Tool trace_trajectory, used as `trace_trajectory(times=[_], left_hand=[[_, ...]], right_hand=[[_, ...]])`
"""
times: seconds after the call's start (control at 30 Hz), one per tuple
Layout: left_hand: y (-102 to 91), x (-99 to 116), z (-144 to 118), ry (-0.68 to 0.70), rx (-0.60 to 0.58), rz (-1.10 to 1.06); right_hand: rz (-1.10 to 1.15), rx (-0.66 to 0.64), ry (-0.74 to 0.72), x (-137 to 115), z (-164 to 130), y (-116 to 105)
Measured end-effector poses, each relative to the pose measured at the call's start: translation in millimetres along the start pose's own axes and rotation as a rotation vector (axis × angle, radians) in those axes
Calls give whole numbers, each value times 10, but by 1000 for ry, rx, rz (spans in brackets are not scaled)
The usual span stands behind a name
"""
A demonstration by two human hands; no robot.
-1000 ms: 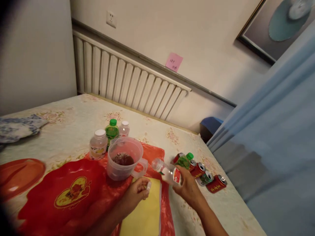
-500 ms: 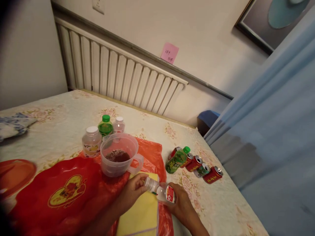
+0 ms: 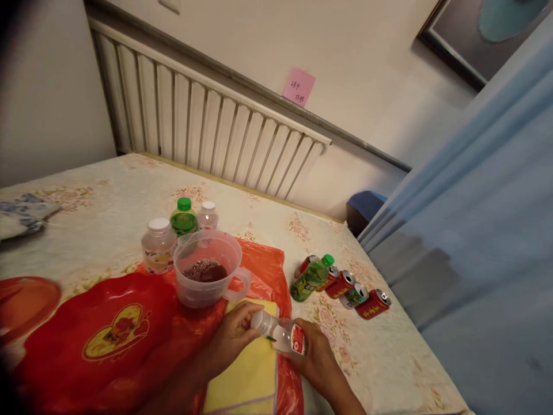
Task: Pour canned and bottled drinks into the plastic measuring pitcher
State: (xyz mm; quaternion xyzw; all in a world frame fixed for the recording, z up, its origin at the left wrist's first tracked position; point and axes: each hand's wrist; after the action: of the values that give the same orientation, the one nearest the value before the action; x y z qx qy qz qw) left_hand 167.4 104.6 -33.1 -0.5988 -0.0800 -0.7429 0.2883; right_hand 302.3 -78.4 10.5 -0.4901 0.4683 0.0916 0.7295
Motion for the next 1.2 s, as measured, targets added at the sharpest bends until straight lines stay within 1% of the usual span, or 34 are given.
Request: trace_trajectory(times=[0.13, 0.33, 0.43, 0.57, 0.67, 0.77, 0.83, 0.93, 1.07, 1.2], left_hand=[[-9, 35, 4, 30, 10, -10], [-21, 121, -22, -6, -7, -33], [-16, 147, -36, -47, -19, -74], [9, 102, -30, -81, -21, -117], [9, 67, -28, -96, -27, -87], [-13, 74, -51, -112, -55, -34], [-21, 83, -79, -132, -82, -2], [-4, 54, -120, -171, -118, 22], [55, -79, -138, -203, -142, 58], [117, -238, -106, -212, -155, 92]], right_hand=[[63, 5, 44, 44, -4, 11], [89, 28, 45, 64, -21, 24], [107, 25, 63, 17, -36, 16], [165, 37, 89, -108, -4, -52], [300, 65, 99, -179, 117, -104], [542, 52, 67, -209, 349, -88], [648, 52, 29, -223, 563, -31], [644, 82, -14, -252, 951, 113], [655, 85, -51, -312, 1514, 398], [698, -27, -117, -488, 1959, 727]])
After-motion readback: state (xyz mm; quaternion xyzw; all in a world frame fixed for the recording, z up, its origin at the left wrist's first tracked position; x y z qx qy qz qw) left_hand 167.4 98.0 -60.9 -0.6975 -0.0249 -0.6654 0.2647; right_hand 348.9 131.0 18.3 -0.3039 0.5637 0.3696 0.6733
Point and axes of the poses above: each hand's wrist, its own z-axis towards the middle knuckle, its own y-axis out of the palm, x = y × z, and after that the axes turned 14 degrees about z, right-handed
